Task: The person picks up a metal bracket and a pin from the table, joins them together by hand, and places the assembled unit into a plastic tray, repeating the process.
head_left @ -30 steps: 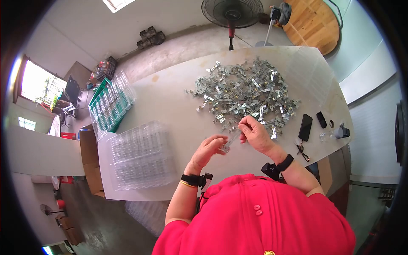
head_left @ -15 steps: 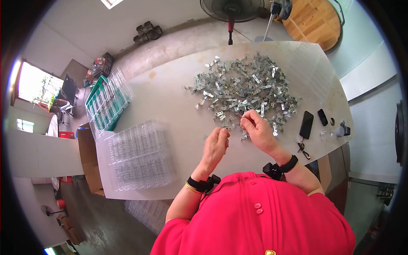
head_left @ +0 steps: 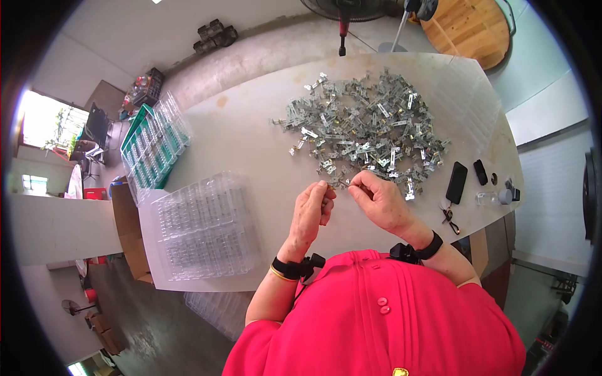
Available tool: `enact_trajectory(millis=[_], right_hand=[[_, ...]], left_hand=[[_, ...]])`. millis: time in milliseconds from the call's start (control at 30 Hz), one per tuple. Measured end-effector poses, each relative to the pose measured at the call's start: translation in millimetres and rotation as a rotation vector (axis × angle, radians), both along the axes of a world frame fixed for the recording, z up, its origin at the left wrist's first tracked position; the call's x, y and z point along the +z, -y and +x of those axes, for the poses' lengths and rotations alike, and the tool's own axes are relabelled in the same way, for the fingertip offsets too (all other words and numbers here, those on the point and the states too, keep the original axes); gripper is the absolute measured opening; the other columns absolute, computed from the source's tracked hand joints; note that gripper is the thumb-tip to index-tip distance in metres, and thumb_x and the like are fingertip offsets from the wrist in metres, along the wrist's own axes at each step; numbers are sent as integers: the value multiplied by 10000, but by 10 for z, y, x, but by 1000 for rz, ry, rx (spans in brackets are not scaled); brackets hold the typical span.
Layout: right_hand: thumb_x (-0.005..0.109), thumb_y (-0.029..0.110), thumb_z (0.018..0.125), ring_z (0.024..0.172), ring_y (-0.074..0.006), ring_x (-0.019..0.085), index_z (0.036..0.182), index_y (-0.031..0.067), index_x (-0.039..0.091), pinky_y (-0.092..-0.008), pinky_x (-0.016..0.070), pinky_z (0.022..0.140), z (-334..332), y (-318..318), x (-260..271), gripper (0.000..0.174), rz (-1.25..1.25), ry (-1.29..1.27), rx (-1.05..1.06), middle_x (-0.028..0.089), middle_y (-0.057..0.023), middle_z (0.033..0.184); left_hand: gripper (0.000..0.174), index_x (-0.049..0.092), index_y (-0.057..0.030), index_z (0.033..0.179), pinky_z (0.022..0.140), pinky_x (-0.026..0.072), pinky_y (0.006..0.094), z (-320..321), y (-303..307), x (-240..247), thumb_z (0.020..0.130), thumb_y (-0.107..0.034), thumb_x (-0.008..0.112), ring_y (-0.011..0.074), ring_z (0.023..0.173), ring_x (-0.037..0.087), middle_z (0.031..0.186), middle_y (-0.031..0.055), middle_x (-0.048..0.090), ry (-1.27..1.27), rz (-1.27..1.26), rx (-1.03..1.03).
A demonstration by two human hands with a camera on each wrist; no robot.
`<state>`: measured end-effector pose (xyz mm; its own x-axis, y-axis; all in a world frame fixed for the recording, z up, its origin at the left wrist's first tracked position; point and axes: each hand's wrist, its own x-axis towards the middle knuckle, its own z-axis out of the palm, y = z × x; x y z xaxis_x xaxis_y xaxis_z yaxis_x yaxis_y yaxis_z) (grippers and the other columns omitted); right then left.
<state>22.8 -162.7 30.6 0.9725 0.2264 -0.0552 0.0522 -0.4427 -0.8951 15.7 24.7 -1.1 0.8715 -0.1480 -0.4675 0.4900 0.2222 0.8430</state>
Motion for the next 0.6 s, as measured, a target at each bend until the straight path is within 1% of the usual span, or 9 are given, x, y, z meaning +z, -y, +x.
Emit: enact_trajectory(millis=[133,200,233,300,333,400,533,600], right_hand=[[625,133,933,565,-182,557,945,39,589,-328,451,557,22,-2,-79,102,39,13,-2,595,-104,673],[633,107,934,590,-76,455,926,30,599,-276,399,536,28,-4,-77,85,37,-7,1,542,-14,650],[633,107,934,590,-76,455,926,30,599,-276,399,536,33,-6,-69,85,38,-7,0,542,-14,650],[628,104,932,576,-107,489,919,33,591,-292,414,539,45,-3,-48,81,14,21,8,561,-42,656],[628,104,932,576,-107,489,919,33,591,-292,414,539,44,1,-52,81,15,21,6,561,-42,656],[626,106,929,568,-146,525,923,38,586,-314,428,542,36,3,-66,79,-6,51,18,572,-74,663],[621,122,935,564,-170,541,933,44,583,-330,435,545,22,11,-76,86,-15,68,16,580,-90,670],[595,143,942,624,-323,619,937,33,563,-398,458,571,6,12,-9,115,-22,16,45,615,-157,708]], left_hand=[[366,566,-36,858,406,271,218,29,22,-50,1028,-339,452,58,437,358,560,-25,436,30,79,-9],[383,570,-37,856,401,264,215,34,21,-106,1035,-358,464,49,440,354,552,-34,430,102,155,-12],[383,570,-37,856,401,264,215,37,25,-106,1035,-358,464,49,440,354,552,-34,430,102,156,-13],[387,574,-35,855,396,264,219,47,41,-107,1038,-360,470,46,442,351,548,-37,427,115,188,6],[387,574,-35,855,396,264,219,50,45,-111,1038,-360,470,46,442,351,548,-37,427,116,188,4],[385,577,-31,858,394,266,221,50,46,-114,1035,-359,479,43,444,350,547,-39,420,154,229,7],[381,577,-27,861,394,263,216,27,31,-100,1037,-352,485,40,445,346,550,-42,418,153,229,-15],[377,577,-25,862,393,258,212,-7,29,-129,1039,-347,489,37,445,342,552,-45,416,158,208,18]])
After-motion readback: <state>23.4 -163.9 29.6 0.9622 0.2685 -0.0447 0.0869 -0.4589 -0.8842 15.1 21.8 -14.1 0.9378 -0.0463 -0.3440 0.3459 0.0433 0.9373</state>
